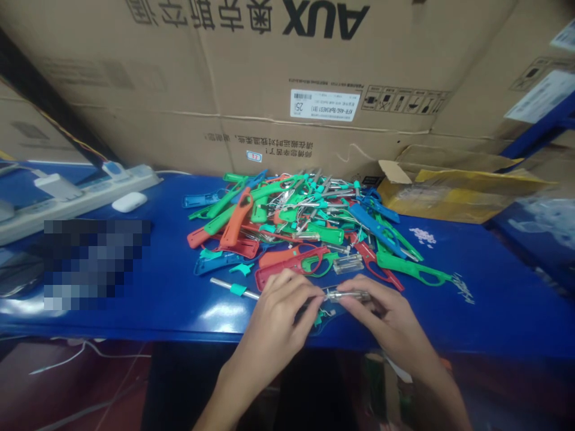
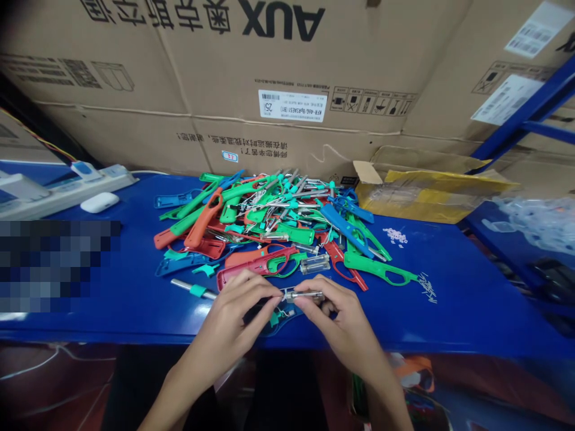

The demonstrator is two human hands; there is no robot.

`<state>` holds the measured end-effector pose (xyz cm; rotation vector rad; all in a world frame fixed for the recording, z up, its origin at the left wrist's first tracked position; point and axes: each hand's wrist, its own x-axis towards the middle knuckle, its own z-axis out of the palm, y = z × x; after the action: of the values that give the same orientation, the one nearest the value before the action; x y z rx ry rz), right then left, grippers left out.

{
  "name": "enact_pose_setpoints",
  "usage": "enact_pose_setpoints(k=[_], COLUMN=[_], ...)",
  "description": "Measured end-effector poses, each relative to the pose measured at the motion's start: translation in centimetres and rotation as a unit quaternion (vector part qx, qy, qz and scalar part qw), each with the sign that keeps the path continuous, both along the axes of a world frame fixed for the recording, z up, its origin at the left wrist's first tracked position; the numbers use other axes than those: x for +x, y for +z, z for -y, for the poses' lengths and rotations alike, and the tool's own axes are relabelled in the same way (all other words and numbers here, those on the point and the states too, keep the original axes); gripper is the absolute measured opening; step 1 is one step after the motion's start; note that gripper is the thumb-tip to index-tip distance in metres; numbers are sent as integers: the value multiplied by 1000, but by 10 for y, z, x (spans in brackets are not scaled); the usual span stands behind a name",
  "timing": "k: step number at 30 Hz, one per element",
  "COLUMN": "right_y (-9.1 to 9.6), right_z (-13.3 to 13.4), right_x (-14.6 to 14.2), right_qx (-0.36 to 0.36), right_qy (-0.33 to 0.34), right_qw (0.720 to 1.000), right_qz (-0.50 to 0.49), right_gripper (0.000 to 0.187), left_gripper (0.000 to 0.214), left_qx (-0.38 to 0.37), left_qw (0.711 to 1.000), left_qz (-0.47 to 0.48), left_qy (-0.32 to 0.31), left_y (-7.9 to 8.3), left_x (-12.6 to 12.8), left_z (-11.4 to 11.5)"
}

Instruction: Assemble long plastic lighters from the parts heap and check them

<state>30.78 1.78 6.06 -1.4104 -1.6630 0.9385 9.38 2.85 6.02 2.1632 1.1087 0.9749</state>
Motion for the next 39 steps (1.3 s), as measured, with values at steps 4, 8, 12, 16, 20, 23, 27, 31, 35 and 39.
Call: enact_pose_setpoints(k=[4, 8, 12, 16, 20, 23, 27, 31, 35, 39], right_y=[-1, 3, 7, 7, 6, 3, 1, 1, 1, -1], right_z=[0, -1, -1, -2, 0, 2, 4, 6, 6, 3], right_x=[1, 1, 0, -2, -2, -1, -1, -4, -4, -4], right_qx=[0, -6, -11, 4, 28, 46, 46, 38, 62, 91], right_qy=[6, 32, 53, 44, 51, 41, 11, -27, -30, -28], right_qw=[1000, 999, 998, 999, 998, 996, 997, 998, 996, 992], right_qz=[19, 22, 12, 26, 36, 60, 58, 48, 63, 87], right_gripper=[23, 21, 20, 19, 18, 17, 19, 23, 20, 18], left_gripper=[17, 15, 16, 16, 16, 16, 17, 26, 33, 45], left_qx=[3, 6, 6, 7, 6, 6, 15, 31, 63, 85], left_qw=[1000, 1000, 1000, 1000, 1000, 999, 1000, 999, 996, 988], left_qz=[-1, -2, -2, -6, -19, -32, -24, 5, -44, -116], left_qy=[-4, -12, -16, -10, -13, -17, -11, 6, 46, 62], left_y=[0, -1, -2, -3, -2, -1, -1, 3, 9, 6], left_x=[-1, -2, -1, -2, -3, -2, 1, -4, -32, -62], left_z=[-1, -1, -1, 0, 1, 1, 0, 3, 6, 5])
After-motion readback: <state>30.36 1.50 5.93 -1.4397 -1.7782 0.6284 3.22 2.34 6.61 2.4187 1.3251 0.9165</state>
